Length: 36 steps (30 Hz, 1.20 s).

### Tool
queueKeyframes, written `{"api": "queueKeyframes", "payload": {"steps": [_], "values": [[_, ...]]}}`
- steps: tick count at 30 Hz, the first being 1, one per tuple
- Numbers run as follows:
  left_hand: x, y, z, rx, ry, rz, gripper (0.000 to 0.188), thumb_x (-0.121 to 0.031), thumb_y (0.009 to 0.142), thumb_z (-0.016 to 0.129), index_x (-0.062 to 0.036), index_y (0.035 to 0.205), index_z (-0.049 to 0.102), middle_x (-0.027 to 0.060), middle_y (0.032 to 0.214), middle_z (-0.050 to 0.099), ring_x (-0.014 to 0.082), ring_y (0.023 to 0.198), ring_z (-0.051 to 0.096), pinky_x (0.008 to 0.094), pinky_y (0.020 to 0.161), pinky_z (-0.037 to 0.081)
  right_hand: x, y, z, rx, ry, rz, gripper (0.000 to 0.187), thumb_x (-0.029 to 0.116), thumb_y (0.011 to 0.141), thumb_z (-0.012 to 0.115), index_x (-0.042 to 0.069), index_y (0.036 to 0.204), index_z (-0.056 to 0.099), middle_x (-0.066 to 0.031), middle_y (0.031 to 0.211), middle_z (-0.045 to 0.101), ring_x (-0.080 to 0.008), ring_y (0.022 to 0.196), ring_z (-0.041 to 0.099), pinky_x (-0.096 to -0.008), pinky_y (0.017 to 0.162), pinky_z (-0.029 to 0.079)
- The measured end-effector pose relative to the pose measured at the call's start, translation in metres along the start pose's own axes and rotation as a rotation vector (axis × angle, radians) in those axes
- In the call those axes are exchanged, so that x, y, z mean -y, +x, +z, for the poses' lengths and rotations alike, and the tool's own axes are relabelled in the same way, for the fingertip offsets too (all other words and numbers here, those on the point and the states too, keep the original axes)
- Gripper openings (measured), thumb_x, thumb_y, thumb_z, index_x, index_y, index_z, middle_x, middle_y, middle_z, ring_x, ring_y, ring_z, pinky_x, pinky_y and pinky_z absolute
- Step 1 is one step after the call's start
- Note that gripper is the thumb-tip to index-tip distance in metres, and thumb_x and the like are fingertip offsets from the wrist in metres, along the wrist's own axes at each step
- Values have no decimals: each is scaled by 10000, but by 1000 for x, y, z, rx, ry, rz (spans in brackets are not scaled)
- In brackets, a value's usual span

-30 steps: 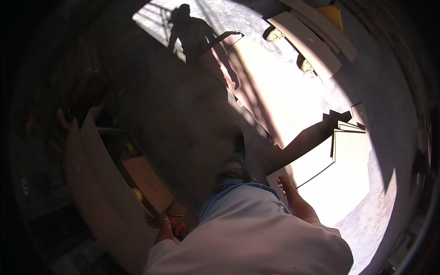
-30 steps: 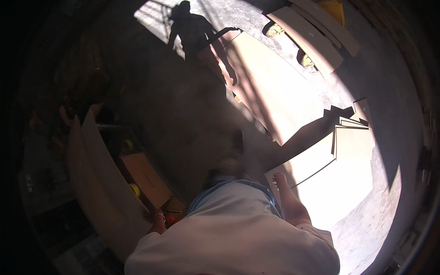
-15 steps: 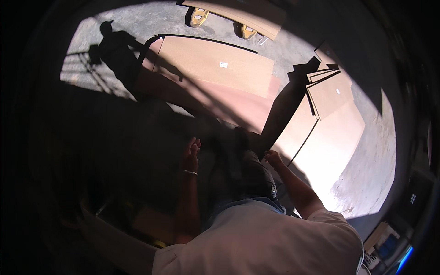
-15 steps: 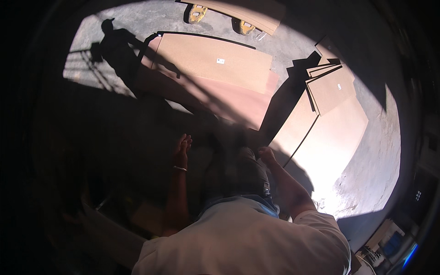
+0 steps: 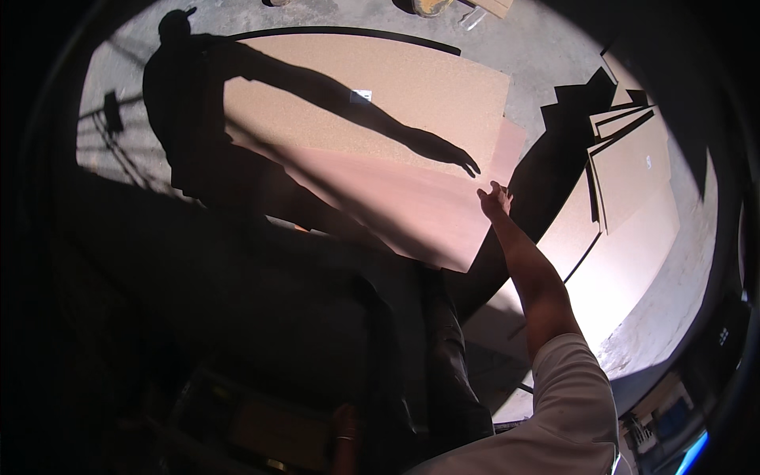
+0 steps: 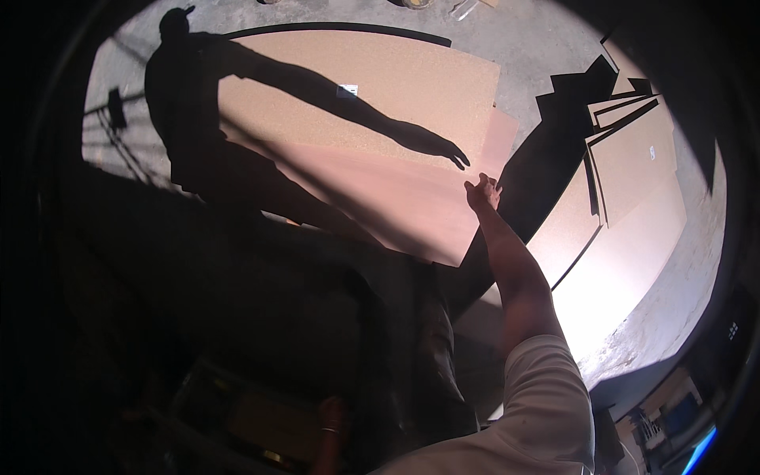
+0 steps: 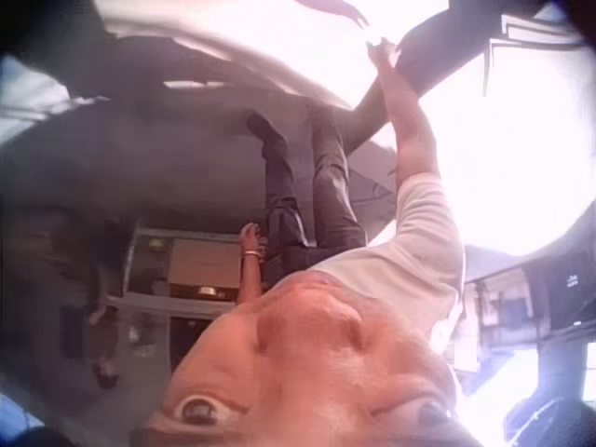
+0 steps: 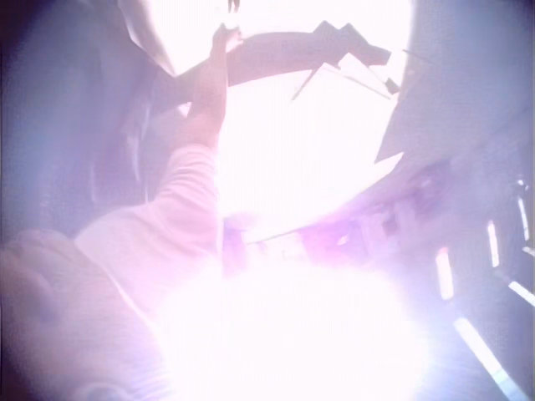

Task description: The person picks up flat boards from a table and the floor, aligns them, and stacks them into neat piles. The person moves between the table and the floor, handling the boards by hand and arranging them into organized stacks.

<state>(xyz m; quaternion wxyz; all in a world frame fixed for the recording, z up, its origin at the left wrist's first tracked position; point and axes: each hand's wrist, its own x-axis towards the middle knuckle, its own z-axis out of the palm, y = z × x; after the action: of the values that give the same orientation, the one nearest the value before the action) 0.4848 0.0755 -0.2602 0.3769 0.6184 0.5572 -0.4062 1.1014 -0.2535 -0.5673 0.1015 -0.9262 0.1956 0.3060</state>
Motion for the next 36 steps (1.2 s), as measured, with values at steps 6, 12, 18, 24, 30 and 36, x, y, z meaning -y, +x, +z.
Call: {"api": "queueKeyframes", "payload": {"steps": [6, 12, 18, 24, 30, 36], "values": [[-35, 21, 57, 82, -735, -82, 351, -210, 950, 570, 3, 1228, 551, 143, 1189, 625, 232, 1108, 597, 363, 953, 488, 67, 200, -41, -338, -58, 77, 954, 787, 711, 540, 76, 1340, 450, -170, 1441, 372, -376, 1353, 289, -496, 1107, 225], [-99, -6, 138, 173, -605, -94, 355, -222, 963, 568, 22, 1219, 540, 157, 1187, 629, 230, 1120, 597, 350, 973, 476, 85, 297, -19, -75, 204, 314, 906, 602, 821, 499, 101, 1506, 182, -125, 1588, 105, -257, 1449, 115, -433, 1158, 104], [-139, 4, 167, 214, -471, -103, 305, -160, 959, 543, 11, 1211, 544, 133, 1122, 662, 195, 1053, 631, 330, 929, 501, 60, 263, -46, -199, -6, 191, 727, 460, 741, 686, 27, 1300, 521, -222, 1314, 409, -406, 1230, 366, -560, 1054, 291], [-217, 53, 147, 193, -856, -35, 382, -226, 949, 578, -10, 1258, 513, 114, 1125, 659, 210, 1039, 632, 333, 894, 502, 7, 69, -69, 72, 1041, 86, 471, 29, 764, 640, -16, 1222, 537, -152, 1084, 637, -276, 942, 630, -359, 811, 507], [-254, 37, 121, -46, -1043, -114, 466, -417, 935, 562, -47, 1218, 565, 92, 1166, 628, 204, 1061, 605, 368, 905, 464, -60, -259, -56, 683, 1411, 304, 266, 43, 869, 607, 72, 1133, 593, -64, 1020, 644, -189, 886, 647, -302, 686, 544], [-158, -15, 16, -565, -446, -195, 462, -439, 930, 540, -53, 1180, 591, 99, 1145, 635, 224, 1057, 609, 377, 900, 466, -152, -428, -83, 1269, 1083, -7, 340, 207, 921, 524, 38, 1216, 537, -99, 1143, 579, -178, 969, 583, -292, 827, 506]]}}
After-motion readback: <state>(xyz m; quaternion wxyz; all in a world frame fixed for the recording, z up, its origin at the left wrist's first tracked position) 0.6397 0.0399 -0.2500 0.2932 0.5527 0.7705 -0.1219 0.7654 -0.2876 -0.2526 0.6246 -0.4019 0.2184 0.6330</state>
